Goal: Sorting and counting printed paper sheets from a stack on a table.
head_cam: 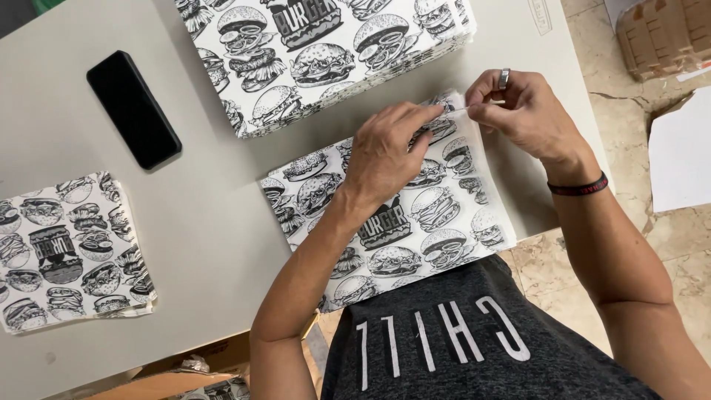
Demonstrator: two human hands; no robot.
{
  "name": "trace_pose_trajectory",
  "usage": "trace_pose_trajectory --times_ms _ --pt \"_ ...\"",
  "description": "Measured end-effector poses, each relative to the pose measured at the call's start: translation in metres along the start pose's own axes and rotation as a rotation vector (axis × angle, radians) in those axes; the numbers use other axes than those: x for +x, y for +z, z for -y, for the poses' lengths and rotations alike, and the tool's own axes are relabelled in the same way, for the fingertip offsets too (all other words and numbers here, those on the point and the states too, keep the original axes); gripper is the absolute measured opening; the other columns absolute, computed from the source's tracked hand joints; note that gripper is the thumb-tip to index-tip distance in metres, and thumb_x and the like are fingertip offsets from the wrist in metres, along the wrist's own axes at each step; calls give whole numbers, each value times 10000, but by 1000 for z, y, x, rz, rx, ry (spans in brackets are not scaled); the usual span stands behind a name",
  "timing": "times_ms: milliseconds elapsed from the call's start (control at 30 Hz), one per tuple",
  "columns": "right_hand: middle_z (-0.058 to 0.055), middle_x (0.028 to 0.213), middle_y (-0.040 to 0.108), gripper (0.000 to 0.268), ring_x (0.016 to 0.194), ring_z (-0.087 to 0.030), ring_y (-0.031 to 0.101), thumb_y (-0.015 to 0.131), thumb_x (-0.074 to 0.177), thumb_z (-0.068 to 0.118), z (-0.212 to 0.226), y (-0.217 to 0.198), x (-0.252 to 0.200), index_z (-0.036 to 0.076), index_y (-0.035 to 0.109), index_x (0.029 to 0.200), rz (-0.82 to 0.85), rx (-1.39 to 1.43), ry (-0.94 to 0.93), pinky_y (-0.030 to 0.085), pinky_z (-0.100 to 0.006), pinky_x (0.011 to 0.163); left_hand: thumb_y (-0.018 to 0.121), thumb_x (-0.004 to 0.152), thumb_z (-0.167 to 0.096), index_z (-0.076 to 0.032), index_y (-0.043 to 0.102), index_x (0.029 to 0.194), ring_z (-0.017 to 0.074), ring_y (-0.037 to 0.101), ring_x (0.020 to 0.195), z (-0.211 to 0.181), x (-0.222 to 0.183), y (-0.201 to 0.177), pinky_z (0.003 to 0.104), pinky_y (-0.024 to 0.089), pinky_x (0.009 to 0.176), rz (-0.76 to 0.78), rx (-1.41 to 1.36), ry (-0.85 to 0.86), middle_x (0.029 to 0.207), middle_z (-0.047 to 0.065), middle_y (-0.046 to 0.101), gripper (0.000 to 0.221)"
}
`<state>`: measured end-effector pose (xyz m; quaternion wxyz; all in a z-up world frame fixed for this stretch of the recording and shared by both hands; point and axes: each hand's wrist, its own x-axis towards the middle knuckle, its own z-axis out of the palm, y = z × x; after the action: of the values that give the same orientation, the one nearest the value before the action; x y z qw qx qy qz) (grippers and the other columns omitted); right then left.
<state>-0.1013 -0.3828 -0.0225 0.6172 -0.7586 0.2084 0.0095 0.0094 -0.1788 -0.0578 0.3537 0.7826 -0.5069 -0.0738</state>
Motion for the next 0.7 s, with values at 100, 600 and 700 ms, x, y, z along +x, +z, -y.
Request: trace_pose_trajectory --times_ms 100,600,700 --pt "-89 1078 698 115 668 -88 558 625 1012 24 0 1 0 54 609 903 49 153 -22 497 -200 629 731 947 -81 -139 633 1335 209 714 1038 2 -1 3 375 603 922 -4 -8 20 1141 41 729 404" --pt "44 740 490 203 652 -17 430 607 1087 63 -5 11 -9 26 567 1283 -13 173 -165 331 -154 585 736 892 28 -108 703 1053 280 571 1303 -10 -10 -7 532 427 1169 -74 26 136 1366 66 596 213" --pt "3 816 559 239 691 -35 455 616 1089 73 -9 11 -11 15 570 1316 -23 163 -183 363 -167 618 733 892 27 -109 701 1056 271 587 1289 -11 -12 -10 558 411 1179 -70 33 164 1360 63 607 216"
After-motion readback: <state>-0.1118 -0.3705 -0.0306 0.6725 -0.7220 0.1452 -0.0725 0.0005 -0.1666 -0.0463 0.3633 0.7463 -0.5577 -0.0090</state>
